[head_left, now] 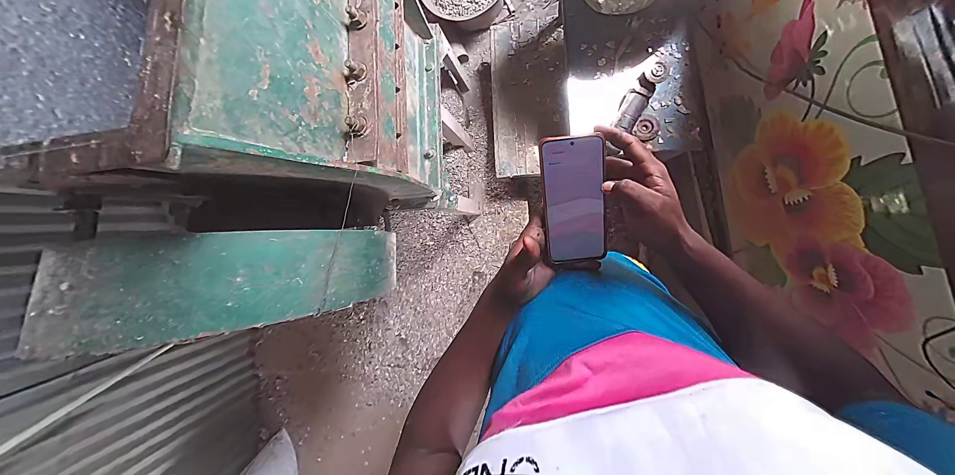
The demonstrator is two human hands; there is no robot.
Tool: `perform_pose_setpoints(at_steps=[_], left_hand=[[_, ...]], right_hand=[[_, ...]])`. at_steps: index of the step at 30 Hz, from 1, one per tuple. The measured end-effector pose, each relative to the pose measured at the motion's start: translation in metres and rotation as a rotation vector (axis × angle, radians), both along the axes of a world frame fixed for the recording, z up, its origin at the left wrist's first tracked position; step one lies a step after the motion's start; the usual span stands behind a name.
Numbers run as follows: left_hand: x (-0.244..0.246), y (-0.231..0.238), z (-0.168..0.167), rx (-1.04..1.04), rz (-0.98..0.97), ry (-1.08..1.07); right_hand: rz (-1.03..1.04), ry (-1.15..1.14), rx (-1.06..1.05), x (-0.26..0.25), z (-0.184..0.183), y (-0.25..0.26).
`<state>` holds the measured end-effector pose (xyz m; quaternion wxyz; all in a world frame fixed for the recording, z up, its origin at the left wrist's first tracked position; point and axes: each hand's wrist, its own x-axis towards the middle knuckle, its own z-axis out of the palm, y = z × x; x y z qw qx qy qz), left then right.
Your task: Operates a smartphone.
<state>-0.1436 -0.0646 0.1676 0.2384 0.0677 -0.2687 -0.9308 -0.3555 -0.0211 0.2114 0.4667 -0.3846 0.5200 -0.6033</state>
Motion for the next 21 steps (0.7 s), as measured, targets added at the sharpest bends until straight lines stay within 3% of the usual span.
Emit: perform_pose_setpoints(at_steps=[12,21], left_hand=[[-0.004,-0.003,0.006,-0.069,-0.027,-0.003],[-0.005,-0.013,0.001,-0.029,-0.022,0.033]], right_hand=[[-0.163,0.038,-0.027,0.002,0.012,-0.002],[-0.062,-0.011,-0.126,-0.006,0.0,-0.011]])
